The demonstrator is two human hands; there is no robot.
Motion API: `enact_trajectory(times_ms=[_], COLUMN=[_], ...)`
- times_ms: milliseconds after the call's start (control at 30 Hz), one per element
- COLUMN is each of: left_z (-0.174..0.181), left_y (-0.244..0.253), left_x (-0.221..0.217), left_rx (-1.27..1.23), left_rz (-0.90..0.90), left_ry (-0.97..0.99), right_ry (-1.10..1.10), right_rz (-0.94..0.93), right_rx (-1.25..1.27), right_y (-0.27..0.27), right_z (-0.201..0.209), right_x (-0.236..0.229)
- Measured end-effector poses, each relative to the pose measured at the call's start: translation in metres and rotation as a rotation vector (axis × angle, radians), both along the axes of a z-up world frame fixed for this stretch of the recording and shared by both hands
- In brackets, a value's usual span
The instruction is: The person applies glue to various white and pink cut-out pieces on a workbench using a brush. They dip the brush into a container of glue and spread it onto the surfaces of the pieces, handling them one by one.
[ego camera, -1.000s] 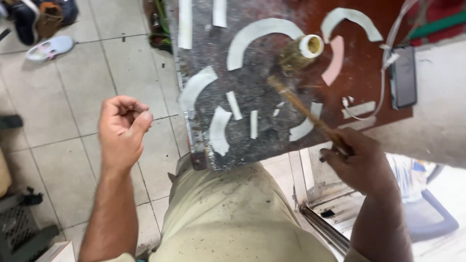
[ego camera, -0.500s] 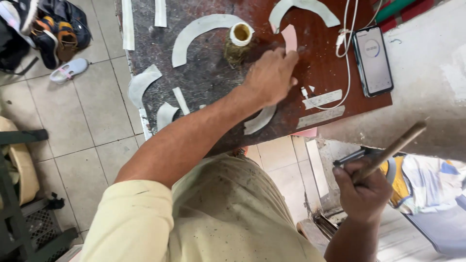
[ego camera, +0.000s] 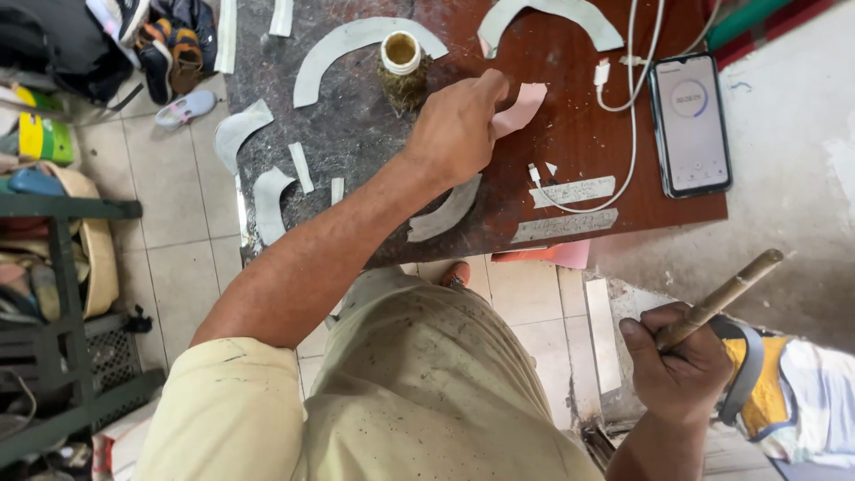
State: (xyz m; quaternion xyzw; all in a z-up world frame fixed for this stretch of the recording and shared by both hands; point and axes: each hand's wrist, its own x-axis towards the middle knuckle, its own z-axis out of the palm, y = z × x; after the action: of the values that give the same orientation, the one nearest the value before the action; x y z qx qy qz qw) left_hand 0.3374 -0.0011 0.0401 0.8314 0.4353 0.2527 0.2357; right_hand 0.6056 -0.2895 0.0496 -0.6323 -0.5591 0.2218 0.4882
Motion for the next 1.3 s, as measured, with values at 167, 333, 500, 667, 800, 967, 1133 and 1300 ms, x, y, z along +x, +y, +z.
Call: enact_trajectory(times_ms=[167,333,500,667,800,967,1133,1300], left_z=[0.014,0.005,-0.010,-0.012,-0.020,-0.013,-0.010,-0.017], left_y=[-0.028,-0.041,-0.031,-0.023,-0.018,-0.020,-0.028,-0.018], left_x=[-0.028,-0.048,-0.048,-0.053,-0.058,-0.061,-0.053,-0.033], left_rx=[0.008,0.200,0.108,0.098,0.125,0.023,0.180,0.199], left_rz=[0.105,0.097,0.052,0.028,-0.050,-0.096,-0.039,0.021], left_ry=[-0.102,-0.035,0.154,0.250,0.190,0.134,0.034,0.209], right_ry=[0.027,-0.007,-0.033,-0.045,-0.032,-0.011,-0.024,-0.008], right_rz=[0.080,0.174,0.227,0.206,0.179,0.190,0.131,0.163], right_rx=[-0.021,-0.034,-0.014,-0.017,-0.050,-0.022,-0.063,-0.048], right_y=[0.022,0.046,0.053,0.052,0.047,0.043,0.040,0.040], right_z=[-0.006,0.002,-0.006,-0.005,-0.001,-0.005,-0.002,-0.002], right_x=[0.008,0.001,0.003,-0.002,-0.011,-0.015,-0.022,-0.024])
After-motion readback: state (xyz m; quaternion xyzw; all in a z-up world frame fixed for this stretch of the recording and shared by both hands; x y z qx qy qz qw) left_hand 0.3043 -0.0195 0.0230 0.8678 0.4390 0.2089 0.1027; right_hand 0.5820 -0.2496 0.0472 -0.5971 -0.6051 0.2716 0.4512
